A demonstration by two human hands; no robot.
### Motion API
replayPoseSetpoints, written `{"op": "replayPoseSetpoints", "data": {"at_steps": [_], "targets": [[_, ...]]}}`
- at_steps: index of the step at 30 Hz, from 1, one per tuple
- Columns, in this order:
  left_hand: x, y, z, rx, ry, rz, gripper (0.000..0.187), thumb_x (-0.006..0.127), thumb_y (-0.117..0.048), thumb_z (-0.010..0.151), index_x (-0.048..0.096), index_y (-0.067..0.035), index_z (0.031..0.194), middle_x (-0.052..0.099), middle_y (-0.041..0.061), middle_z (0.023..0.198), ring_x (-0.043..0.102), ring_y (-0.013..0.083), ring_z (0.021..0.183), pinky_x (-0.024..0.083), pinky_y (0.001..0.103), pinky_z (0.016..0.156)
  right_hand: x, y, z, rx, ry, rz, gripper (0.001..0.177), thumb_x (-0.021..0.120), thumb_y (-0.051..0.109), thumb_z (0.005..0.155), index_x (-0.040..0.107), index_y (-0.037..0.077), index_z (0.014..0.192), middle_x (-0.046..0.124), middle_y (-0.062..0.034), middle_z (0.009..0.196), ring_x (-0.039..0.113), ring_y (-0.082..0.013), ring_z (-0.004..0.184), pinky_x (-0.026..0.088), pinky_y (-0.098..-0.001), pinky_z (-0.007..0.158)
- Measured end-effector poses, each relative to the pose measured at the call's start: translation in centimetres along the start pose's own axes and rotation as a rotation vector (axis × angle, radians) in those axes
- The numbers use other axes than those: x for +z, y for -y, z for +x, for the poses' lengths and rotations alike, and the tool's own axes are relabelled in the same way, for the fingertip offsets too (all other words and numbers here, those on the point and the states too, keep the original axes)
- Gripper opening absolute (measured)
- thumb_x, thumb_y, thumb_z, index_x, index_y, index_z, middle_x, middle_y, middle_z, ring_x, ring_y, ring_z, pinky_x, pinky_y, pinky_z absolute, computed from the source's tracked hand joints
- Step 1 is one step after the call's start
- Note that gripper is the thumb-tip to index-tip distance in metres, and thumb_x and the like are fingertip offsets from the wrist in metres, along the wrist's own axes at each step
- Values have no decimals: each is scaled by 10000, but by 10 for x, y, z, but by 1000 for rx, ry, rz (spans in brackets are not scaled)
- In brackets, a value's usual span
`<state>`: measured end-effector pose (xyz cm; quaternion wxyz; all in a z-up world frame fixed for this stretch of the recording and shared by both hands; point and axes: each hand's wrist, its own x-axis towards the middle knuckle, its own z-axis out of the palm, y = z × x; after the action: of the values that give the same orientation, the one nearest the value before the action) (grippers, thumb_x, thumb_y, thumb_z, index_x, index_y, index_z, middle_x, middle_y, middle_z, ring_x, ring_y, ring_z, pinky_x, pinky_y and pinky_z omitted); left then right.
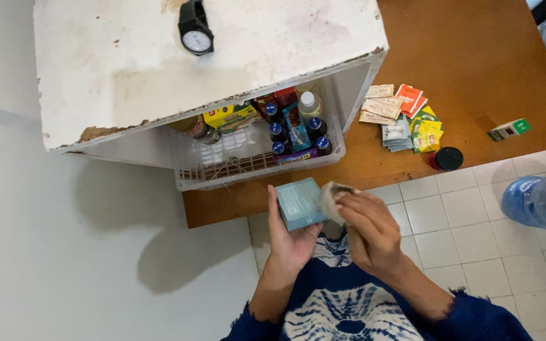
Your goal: Cleaning and organizing various small boxes and containers into a storage basket inside a cabinet.
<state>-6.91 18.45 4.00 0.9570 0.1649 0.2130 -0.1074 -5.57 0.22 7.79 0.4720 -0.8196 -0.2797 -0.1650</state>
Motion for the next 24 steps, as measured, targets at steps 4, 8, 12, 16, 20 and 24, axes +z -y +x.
{"op": "replayPoseSetpoints", "data": {"at_steps": [4,8,12,16,20,24], "targets": [[33,5,-1,-151,-193,-46,806,488,-723,915,627,-47,1331,708,104,1250,687,246,1128,591,375,982,1,4,-2,-67,-88,-112,192,629,-22,917,744,74,1037,726,-134,1229,670,-300,1276,462,-520,1186],[15,9,6,-235,88,-141,773,518,-731,1009,620,-25,1306,664,146,1254,677,295,1118,551,410,965,-6,-10,-3,-240,79,-186,226,669,68,877,788,144,1054,736,-60,1246,593,-289,1303,354,-553,1154],[47,5,15,-71,-187,18,750,514,-713,914,571,-76,1306,654,149,1186,685,328,1087,546,473,986,-30,-36,-4,-154,19,-332,312,653,10,762,794,113,1020,738,-100,1179,615,-344,1258,382,-595,1100],[54,15,14,-30,-94,251,766,542,-671,900,513,-115,1426,629,146,1249,680,338,1141,552,463,987,-19,-99,-27,112,-87,-193,258,636,-43,871,742,77,1072,725,-142,1238,673,-337,1258,494,-495,1097],[42,38,16,131,-39,599,742,694,-482,950,440,-129,1552,531,115,1380,562,261,1236,500,424,1020,23,-200,-60,560,-75,-108,327,587,-58,912,731,36,1190,732,-203,1165,713,-374,1064,555,-441,926],[44,53,17,192,-32,809,835,787,-345,867,379,-148,1569,472,75,1506,509,211,1347,468,351,1098,70,-275,-96,533,100,-340,420,596,-36,868,718,38,1263,706,-218,1229,653,-414,1140,503,-476,997]]}}
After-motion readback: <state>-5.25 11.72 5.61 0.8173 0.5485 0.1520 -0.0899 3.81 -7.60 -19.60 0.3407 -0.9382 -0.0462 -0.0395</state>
